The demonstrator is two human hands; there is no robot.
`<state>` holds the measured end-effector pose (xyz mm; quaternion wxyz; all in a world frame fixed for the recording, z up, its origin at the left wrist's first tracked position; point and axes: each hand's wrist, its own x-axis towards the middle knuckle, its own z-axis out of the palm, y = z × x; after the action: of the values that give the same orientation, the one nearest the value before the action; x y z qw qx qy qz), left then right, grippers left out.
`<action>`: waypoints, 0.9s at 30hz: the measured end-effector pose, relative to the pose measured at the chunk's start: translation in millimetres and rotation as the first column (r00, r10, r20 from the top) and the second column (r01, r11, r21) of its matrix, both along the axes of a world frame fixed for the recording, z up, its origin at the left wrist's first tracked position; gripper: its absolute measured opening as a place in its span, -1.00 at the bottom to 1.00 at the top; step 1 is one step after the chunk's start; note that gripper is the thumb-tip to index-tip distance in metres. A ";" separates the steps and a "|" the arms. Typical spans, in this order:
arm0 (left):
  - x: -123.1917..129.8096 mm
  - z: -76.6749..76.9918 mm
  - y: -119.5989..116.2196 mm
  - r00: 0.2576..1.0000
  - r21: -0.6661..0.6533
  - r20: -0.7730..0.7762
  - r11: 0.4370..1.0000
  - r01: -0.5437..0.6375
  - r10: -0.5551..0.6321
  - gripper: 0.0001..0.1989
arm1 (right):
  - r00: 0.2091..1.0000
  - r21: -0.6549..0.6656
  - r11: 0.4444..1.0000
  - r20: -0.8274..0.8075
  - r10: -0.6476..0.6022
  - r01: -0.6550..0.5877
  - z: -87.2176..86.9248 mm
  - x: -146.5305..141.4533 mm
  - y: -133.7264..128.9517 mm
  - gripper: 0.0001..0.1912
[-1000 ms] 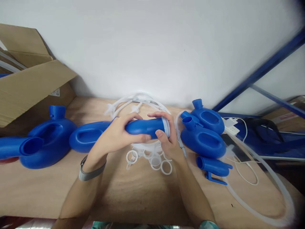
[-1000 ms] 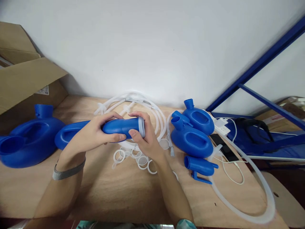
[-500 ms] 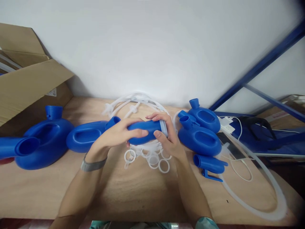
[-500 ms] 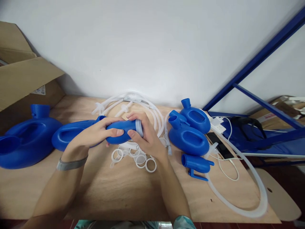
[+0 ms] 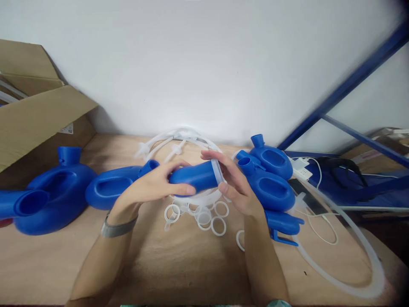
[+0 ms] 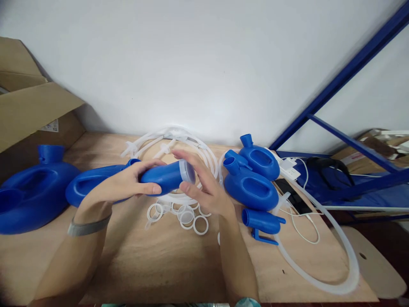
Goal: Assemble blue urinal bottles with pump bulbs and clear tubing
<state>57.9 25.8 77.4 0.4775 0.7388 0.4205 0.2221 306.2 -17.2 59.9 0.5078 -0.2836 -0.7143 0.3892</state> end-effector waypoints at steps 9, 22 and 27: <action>7.3 -13.9 -8.1 0.995 0.927 0.011 0.371 -0.049 0.103 -0.30 | 0.863 -0.239 0.944 -0.400 -0.309 0.227 -17.6 -32.4 17.7 -0.34; 8.0 -19.4 -4.9 0.995 0.996 0.009 0.094 0.001 -0.101 -0.57 | 0.780 -0.270 0.931 -0.516 -0.355 0.245 -18.0 -28.9 24.7 -0.42; 14.8 -18.4 -11.9 0.991 0.989 -0.056 0.133 0.072 -0.123 -0.63 | 0.809 -0.516 0.855 -0.521 -0.271 -0.046 -16.9 -23.5 28.5 -0.46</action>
<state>72.7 13.9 59.0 -0.1024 0.8918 0.1136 0.4259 282.7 11.3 43.0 0.6303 -0.3185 -0.3800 0.5974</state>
